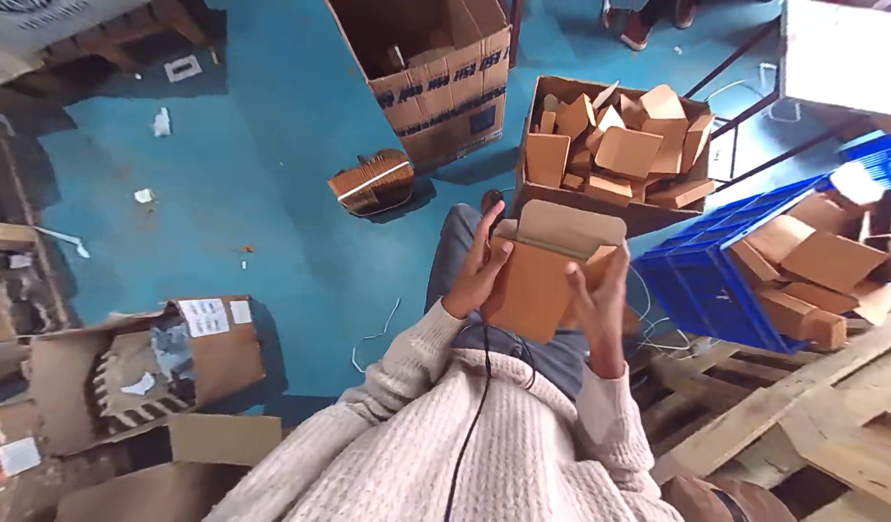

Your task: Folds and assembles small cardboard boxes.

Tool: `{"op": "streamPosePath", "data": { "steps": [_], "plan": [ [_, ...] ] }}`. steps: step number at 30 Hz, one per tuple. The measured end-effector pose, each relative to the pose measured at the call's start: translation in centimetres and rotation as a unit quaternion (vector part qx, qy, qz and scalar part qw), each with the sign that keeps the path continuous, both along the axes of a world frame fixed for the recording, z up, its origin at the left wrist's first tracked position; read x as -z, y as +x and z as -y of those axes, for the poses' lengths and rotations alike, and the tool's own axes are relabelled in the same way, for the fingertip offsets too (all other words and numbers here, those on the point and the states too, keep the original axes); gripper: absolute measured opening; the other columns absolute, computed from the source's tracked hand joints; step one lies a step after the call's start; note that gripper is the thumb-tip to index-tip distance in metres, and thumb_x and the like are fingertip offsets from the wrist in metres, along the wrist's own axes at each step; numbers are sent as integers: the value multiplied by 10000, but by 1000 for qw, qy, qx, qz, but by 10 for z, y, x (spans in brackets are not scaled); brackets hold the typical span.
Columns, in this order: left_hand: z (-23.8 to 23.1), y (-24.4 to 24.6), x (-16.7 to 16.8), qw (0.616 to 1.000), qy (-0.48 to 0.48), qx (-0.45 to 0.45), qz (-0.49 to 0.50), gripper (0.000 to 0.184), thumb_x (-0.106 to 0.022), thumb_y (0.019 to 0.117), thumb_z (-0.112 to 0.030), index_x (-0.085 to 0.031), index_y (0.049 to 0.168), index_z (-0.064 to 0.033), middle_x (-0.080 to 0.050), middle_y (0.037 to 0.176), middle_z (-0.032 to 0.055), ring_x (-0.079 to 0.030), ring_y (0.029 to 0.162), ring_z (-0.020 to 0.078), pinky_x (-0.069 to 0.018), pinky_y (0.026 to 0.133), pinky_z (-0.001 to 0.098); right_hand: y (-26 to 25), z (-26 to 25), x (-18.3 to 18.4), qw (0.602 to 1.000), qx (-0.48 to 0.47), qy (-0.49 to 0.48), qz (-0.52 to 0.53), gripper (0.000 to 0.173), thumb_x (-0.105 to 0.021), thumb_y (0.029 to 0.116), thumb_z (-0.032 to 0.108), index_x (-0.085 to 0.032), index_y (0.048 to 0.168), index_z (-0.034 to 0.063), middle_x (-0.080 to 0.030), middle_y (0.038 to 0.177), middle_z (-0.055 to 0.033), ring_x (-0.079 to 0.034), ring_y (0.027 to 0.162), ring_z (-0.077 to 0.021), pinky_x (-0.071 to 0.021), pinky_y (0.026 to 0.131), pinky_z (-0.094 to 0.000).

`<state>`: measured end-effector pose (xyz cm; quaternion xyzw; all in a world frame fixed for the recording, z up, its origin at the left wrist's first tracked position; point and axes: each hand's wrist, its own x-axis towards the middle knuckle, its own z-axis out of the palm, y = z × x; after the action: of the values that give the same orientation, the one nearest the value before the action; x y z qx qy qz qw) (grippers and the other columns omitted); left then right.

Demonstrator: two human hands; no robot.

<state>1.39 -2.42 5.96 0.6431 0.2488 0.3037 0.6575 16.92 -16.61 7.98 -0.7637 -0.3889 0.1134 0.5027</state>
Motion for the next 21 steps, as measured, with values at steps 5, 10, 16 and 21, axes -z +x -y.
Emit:
{"op": "streamPosePath", "data": {
  "steps": [5, 10, 16, 21],
  "plan": [
    [14, -1, -12, 1000, -1, -9, -26, 624, -466, 1057, -266, -246, 1604, -61, -293, 1652, 110, -396, 1451, 160, -387, 1165, 367, -29, -2, 18, 996, 41, 78, 3, 1063, -677, 958, 421, -2, 1536, -163, -327, 1505, -391, -538, 1302, -165, -485, 1049, -269],
    [30, -10, -26, 999, -36, -20, -14, 691, -415, 1018, -335, -194, 1600, -34, -328, 1630, 104, -324, 1488, 152, -314, 1202, 359, -41, 1, 22, 982, -21, 180, -48, 848, -690, 944, 483, -236, 1439, -35, -417, 1465, -153, -440, 1380, -107, -414, 1140, -297],
    [48, -28, -23, 989, -147, -8, -7, 769, -502, 950, -301, -160, 1550, 38, -329, 1556, 196, -451, 1362, 101, -437, 1096, 281, -22, 20, 5, 978, -101, 89, -160, 692, -588, 1017, 266, -268, 1515, -91, -359, 1575, -211, -487, 1365, -124, -473, 1080, -263],
    [62, -44, -7, 993, -112, 20, 32, 681, -535, 1026, -231, -175, 1506, 91, -434, 1495, 146, -517, 1310, 70, -474, 1087, 279, -39, 38, 29, 964, -112, 88, -225, 864, -667, 978, 291, -163, 1572, -85, -345, 1590, -213, -471, 1391, -144, -447, 1133, -289]
  ]
}}
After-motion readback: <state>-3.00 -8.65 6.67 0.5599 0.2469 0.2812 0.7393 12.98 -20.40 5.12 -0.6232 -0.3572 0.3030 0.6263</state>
